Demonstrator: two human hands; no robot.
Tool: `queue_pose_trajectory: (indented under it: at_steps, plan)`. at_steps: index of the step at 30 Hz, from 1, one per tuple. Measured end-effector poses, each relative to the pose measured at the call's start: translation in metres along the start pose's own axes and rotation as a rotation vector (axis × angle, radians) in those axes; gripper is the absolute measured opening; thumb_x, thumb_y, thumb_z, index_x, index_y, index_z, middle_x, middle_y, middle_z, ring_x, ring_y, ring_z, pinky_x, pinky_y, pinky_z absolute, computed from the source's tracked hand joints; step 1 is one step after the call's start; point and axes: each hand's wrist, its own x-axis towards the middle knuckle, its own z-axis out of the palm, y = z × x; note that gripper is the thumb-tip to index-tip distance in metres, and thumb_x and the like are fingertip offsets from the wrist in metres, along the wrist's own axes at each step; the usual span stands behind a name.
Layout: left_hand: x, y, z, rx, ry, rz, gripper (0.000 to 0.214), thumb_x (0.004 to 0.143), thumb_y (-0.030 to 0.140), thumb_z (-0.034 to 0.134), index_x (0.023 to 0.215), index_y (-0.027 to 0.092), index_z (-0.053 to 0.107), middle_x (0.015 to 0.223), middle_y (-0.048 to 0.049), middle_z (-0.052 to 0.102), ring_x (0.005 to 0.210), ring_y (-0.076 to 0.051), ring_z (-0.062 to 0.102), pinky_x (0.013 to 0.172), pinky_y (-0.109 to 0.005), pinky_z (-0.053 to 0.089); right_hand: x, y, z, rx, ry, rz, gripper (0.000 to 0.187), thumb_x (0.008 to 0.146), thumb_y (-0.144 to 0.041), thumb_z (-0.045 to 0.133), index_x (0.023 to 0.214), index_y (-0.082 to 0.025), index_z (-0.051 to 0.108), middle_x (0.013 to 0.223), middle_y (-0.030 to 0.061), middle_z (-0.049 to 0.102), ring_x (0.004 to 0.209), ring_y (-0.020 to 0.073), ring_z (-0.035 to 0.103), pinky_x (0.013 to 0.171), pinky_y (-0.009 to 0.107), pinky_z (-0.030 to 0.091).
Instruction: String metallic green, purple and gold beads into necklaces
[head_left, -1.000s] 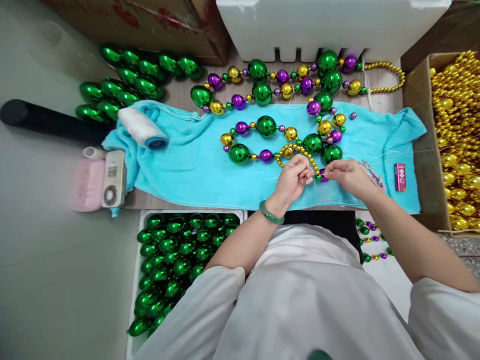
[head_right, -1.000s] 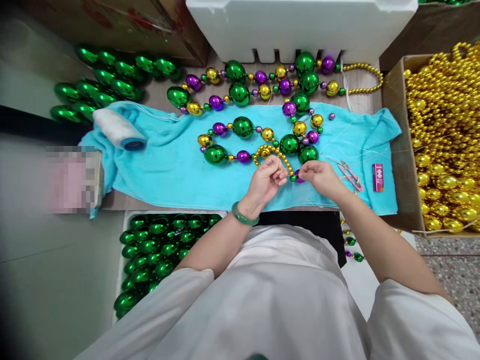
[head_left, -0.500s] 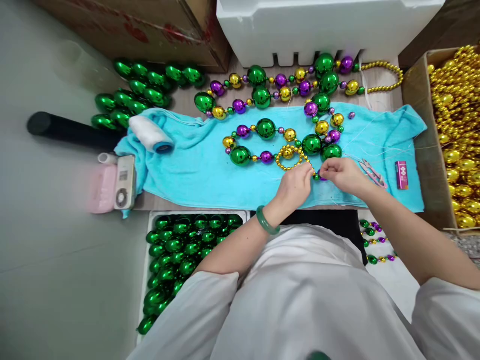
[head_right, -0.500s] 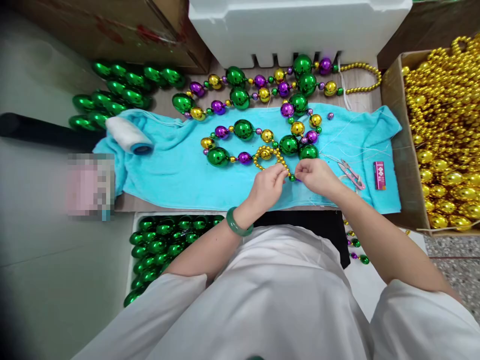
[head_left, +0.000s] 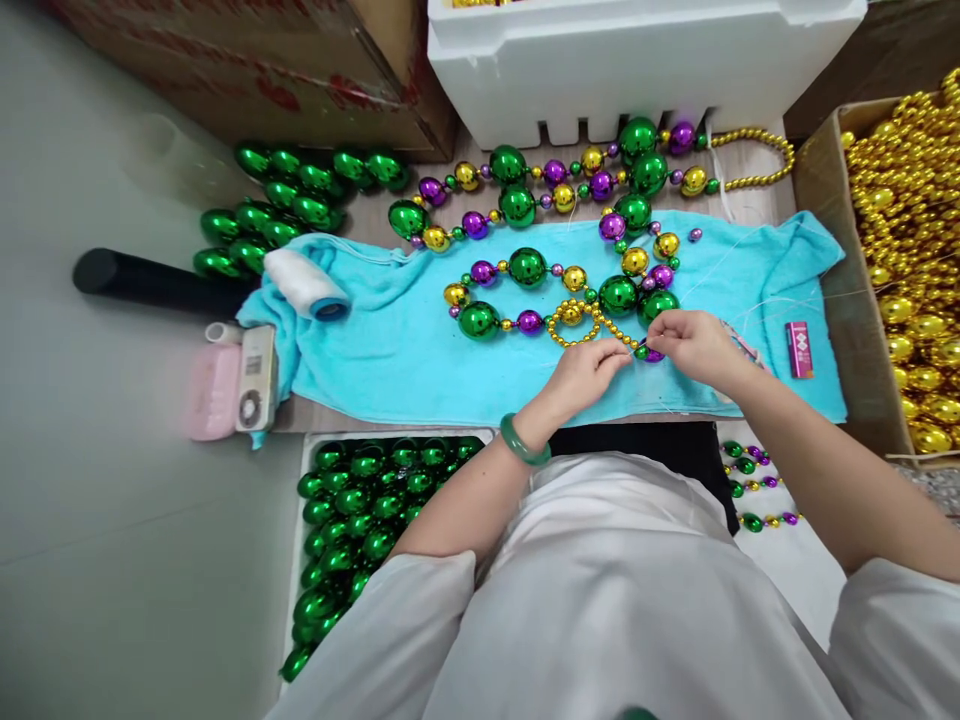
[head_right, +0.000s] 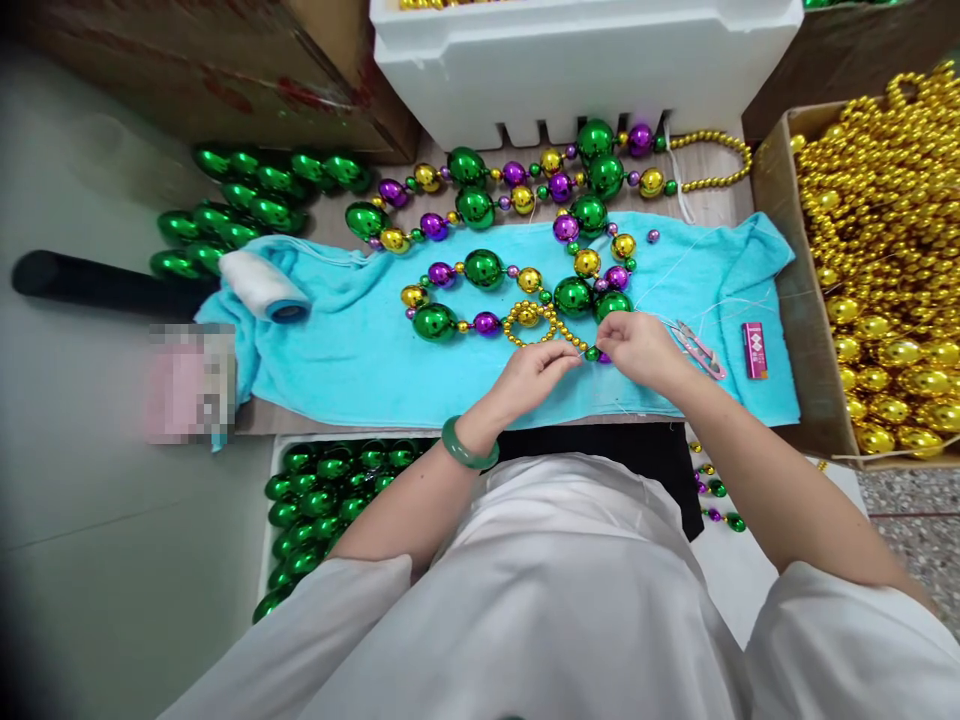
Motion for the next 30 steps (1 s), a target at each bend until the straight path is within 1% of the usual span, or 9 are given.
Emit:
queue_pose_trajectory:
  at_steps: [4, 6, 9, 12, 16, 19, 24, 27, 30]
  plan:
    - [-0.002, -0.001, 0.0, -0.545, 0.177, 0.0, 0.019, 0.083, 0.027, 0.059, 0.067, 0.017, 0.06, 0.09, -0.0036, 0.065, 0.09, -0.015, 0.058, 0.081, -0.026, 0.045, 0.002, 0.009, 0.007, 0.14, -0.029, 0.082, 0.012, 0.067, -0.027, 0.056, 0.066, -0.017, 0.061, 0.053, -0.0024, 0.05, 0.053, 0.011, 0.04, 0.054, 0.026, 0.03]
    - [-0.002, 0.001, 0.003, -0.871, 0.202, -0.071, 0.022, 0.084, 0.031, 0.06, 0.068, 0.017, 0.054, 0.099, -0.0055, 0.064, 0.096, -0.017, 0.059, 0.076, -0.026, 0.049, 0.004, 0.013, 0.012, 0.211, -0.056, 0.091, 0.013, 0.064, -0.028, 0.056, 0.066, -0.016, 0.061, 0.052, -0.0028, 0.049, 0.054, 0.0112, 0.04, 0.054, 0.026, 0.03]
    - [0.001, 0.003, 0.01, -1.086, 0.152, -0.167, 0.026, 0.087, 0.039, 0.056, 0.073, 0.019, 0.047, 0.081, -0.0026, 0.059, 0.08, -0.016, 0.061, 0.063, -0.026, 0.05, 0.004, 0.019, 0.019, 0.248, -0.056, 0.073, 0.014, 0.064, -0.03, 0.056, 0.065, -0.016, 0.061, 0.054, -0.0026, 0.051, 0.055, 0.0115, 0.042, 0.055, 0.025, 0.031]
    - [0.005, 0.002, 0.015, -0.764, 0.202, -0.124, 0.022, 0.089, 0.036, 0.054, 0.075, 0.019, 0.049, 0.069, 0.0005, 0.054, 0.064, -0.013, 0.055, 0.062, -0.026, 0.047, 0.002, 0.02, 0.019, 0.162, -0.03, 0.047, 0.014, 0.068, -0.029, 0.056, 0.067, -0.016, 0.062, 0.058, -0.0012, 0.055, 0.057, 0.012, 0.044, 0.057, 0.026, 0.032]
    - [0.003, 0.005, 0.019, -0.028, 0.289, 0.025, 0.019, 0.089, 0.021, 0.05, 0.07, 0.019, 0.053, 0.067, -0.0016, 0.055, 0.073, -0.016, 0.053, 0.078, -0.029, 0.043, -0.003, 0.012, 0.018, -0.07, -0.024, -0.034, 0.014, 0.077, -0.026, 0.054, 0.074, -0.017, 0.064, 0.062, 0.0002, 0.058, 0.057, 0.0126, 0.046, 0.057, 0.026, 0.03]
    - [0.0, 0.009, 0.021, 0.252, 0.23, 0.008, 0.02, 0.088, 0.014, 0.044, 0.072, 0.019, 0.054, 0.073, -0.0046, 0.056, 0.077, -0.019, 0.052, 0.078, -0.031, 0.041, -0.005, 0.002, 0.021, -0.257, -0.05, -0.07, 0.015, 0.081, -0.022, 0.052, 0.079, -0.017, 0.066, 0.066, 0.0028, 0.062, 0.06, 0.0144, 0.049, 0.058, 0.027, 0.029]
    - [0.001, 0.011, 0.019, 0.454, 0.142, -0.045, 0.021, 0.085, 0.009, 0.042, 0.076, 0.017, 0.059, 0.078, -0.0074, 0.058, 0.077, -0.02, 0.053, 0.074, -0.031, 0.042, -0.006, -0.006, 0.024, -0.471, -0.042, -0.116, 0.021, 0.084, -0.021, 0.048, 0.089, -0.019, 0.068, 0.079, 0.0068, 0.069, 0.071, 0.0197, 0.057, 0.059, 0.029, 0.027]
    - [0.004, 0.009, 0.013, 0.395, 0.123, -0.072, 0.019, 0.084, 0.012, 0.047, 0.071, 0.017, 0.06, 0.074, -0.0071, 0.06, 0.075, -0.02, 0.054, 0.076, -0.031, 0.043, -0.007, -0.005, 0.022, -0.493, -0.052, -0.112, 0.022, 0.085, -0.022, 0.047, 0.09, -0.019, 0.068, 0.078, 0.0064, 0.069, 0.07, 0.0196, 0.057, 0.059, 0.029, 0.027]
    - [0.006, 0.005, 0.006, 0.293, 0.028, -0.091, 0.02, 0.082, 0.014, 0.051, 0.065, 0.018, 0.061, 0.066, -0.0045, 0.06, 0.071, -0.019, 0.054, 0.077, -0.032, 0.044, -0.008, -0.004, 0.021, -0.471, -0.083, -0.106, 0.021, 0.086, -0.023, 0.048, 0.089, -0.019, 0.068, 0.074, 0.0054, 0.068, 0.064, 0.0179, 0.054, 0.058, 0.028, 0.027]
